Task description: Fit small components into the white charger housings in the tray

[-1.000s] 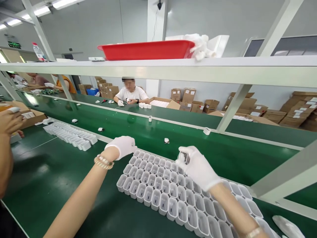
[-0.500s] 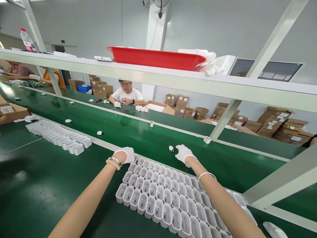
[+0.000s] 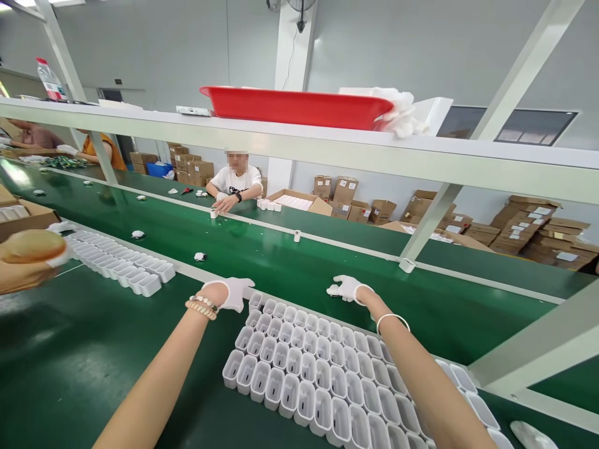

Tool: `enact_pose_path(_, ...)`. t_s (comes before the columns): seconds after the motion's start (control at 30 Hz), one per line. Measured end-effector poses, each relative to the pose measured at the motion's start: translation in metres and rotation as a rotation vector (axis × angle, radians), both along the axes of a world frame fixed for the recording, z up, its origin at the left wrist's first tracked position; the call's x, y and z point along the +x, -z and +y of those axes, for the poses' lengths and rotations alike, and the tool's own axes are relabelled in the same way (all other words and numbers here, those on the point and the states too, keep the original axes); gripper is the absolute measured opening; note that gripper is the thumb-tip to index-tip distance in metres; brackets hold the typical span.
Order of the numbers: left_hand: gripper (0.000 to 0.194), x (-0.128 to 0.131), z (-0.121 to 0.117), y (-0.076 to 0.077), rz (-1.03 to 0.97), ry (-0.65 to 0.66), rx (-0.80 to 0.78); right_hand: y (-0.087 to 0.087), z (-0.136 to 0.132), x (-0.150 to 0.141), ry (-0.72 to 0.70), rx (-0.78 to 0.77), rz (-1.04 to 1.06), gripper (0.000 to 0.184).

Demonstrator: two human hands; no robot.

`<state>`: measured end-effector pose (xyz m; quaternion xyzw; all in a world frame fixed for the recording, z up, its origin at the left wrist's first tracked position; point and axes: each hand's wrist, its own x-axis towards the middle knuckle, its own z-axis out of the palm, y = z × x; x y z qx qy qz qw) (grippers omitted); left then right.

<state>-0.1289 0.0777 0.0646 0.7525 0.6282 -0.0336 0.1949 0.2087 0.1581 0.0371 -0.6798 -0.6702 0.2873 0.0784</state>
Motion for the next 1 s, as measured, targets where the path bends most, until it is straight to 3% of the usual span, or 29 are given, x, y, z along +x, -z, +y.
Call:
enact_pose_path(0.3, 0.024, 0.015, -0.007, -0.005, -0.032, -0.003, -0.02, -0.015, -0.028, 0.001, 0.05, 0.014, 0.209, 0.028)
enact_pose_path(0.43, 0.024, 0.01, -0.009, -0.024, -0.18, -0.044, 0.115, -0.033, -0.051, 0.002, 0.041, 0.022, 0.405, 0.027)
enact_pose_path(0.5, 0.028, 0.015, -0.015, -0.038, -0.295, -0.033, 0.199, -0.045, -0.071, 0.003, 0.014, 0.024, 0.532, 0.036)
enact_pose_path(0.63, 0.024, 0.039, -0.045, -0.067, -0.515, 0.062, 0.301, -0.071, -0.131, 0.001, -0.059, 0.074, 0.767, 0.064)
enact_pose_path(0.77, 0.021, 0.064, -0.09, -0.089, -0.694, 0.238, 0.355, -0.091, -0.191, -0.006, -0.074, 0.18, 0.925, 0.056)
enact_pose_path(0.87, 0.019, 0.078, -0.114, -0.1, -0.6, 0.335, 0.421, -0.096, -0.219, -0.011, -0.037, 0.242, 0.955, 0.052)
enact_pose_path(1.0, 0.013, 0.087, -0.128, -0.105, -0.415, 0.45, 0.438, -0.095, -0.234, -0.015, -0.039, 0.325, 0.943, 0.046)
